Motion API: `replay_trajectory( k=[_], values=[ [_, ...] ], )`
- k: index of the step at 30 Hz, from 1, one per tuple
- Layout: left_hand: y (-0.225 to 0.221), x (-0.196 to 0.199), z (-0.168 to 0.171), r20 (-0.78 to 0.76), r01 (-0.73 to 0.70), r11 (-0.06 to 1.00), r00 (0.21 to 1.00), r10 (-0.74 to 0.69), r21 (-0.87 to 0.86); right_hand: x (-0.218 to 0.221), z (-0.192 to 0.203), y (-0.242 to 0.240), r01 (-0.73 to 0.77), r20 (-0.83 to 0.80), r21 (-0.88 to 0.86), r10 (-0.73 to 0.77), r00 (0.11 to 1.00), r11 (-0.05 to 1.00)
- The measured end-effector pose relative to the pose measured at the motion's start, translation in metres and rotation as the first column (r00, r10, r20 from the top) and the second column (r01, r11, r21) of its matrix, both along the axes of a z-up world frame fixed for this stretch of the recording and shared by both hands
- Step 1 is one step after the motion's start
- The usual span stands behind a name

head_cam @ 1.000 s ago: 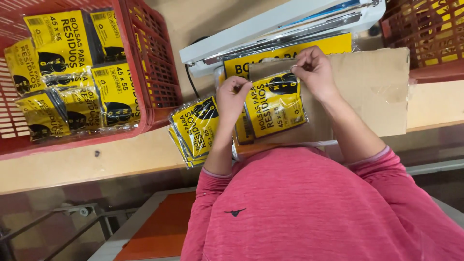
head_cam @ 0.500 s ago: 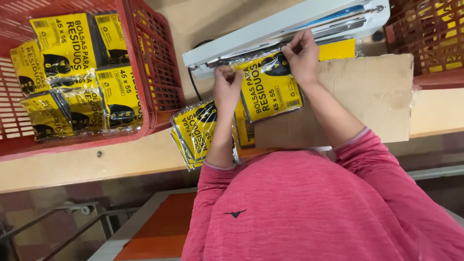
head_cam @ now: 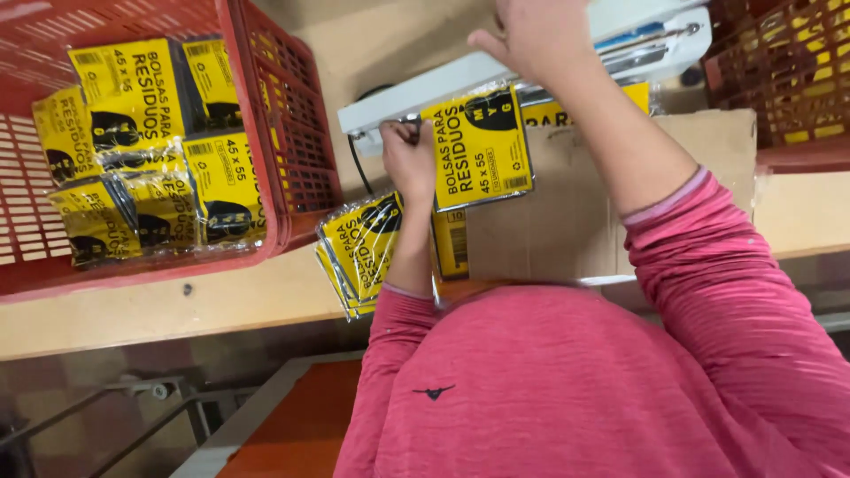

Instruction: Packing and sealing plastic garbage bag rolls into yellow retail packaging using a heat sealer machine.

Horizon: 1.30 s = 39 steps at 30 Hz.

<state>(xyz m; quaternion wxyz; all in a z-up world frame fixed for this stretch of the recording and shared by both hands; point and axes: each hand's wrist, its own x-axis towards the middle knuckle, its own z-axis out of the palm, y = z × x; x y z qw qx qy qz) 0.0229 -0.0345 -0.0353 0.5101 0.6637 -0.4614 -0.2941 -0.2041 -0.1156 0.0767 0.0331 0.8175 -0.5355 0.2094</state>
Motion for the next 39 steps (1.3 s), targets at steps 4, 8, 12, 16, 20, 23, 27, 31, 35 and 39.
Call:
replay_trajectory(
  k=[4,8,12,16,20,23,27,31,35,39],
  values=[
    [0.002,0.003,0.001,0.107,-0.043,0.996,0.994,0.035,0.074,-0.004,-0.042,-0.015,0.0,-0.036,0.161,0.006,0.999,0.987],
    [0.009,0.004,0.006,0.153,-0.017,0.997,0.988,0.005,0.073,-0.009,-0.066,-0.016,0.034,0.001,0.294,-0.036,0.999,0.955],
    [0.018,0.005,0.021,0.215,0.008,0.992,0.976,-0.035,0.127,-0.011,-0.072,-0.017,0.014,0.04,0.301,-0.027,0.999,0.954],
    [0.031,0.003,0.033,0.22,0.081,0.962,0.965,-0.141,0.262,-0.013,-0.075,-0.008,-0.006,0.051,0.284,-0.009,0.999,0.959],
    [0.043,-0.002,0.026,0.261,0.092,0.932,0.946,-0.192,0.351,-0.016,-0.077,-0.006,-0.034,0.064,0.259,0.018,0.998,0.965],
    [0.044,-0.004,0.029,0.274,0.116,0.944,0.94,-0.205,0.308,-0.017,-0.076,-0.007,-0.022,0.082,0.301,-0.003,0.997,0.953],
    [0.046,-0.003,0.032,0.206,0.134,0.91,0.951,-0.229,0.393,-0.017,-0.078,-0.003,0.006,0.077,0.333,-0.034,0.996,0.943],
    [0.043,-0.003,0.036,0.182,0.172,0.908,0.949,-0.257,0.382,-0.018,-0.076,-0.004,0.011,0.074,0.318,-0.036,0.997,0.948],
    [0.044,-0.003,0.039,0.207,0.148,0.906,0.947,-0.246,0.397,-0.019,-0.08,-0.003,0.019,0.064,0.322,-0.042,0.997,0.946],
    [0.049,-0.004,0.033,0.214,0.167,0.919,0.943,-0.255,0.358,-0.02,-0.088,-0.003,0.033,0.058,0.331,-0.056,0.997,0.943]
  ],
)
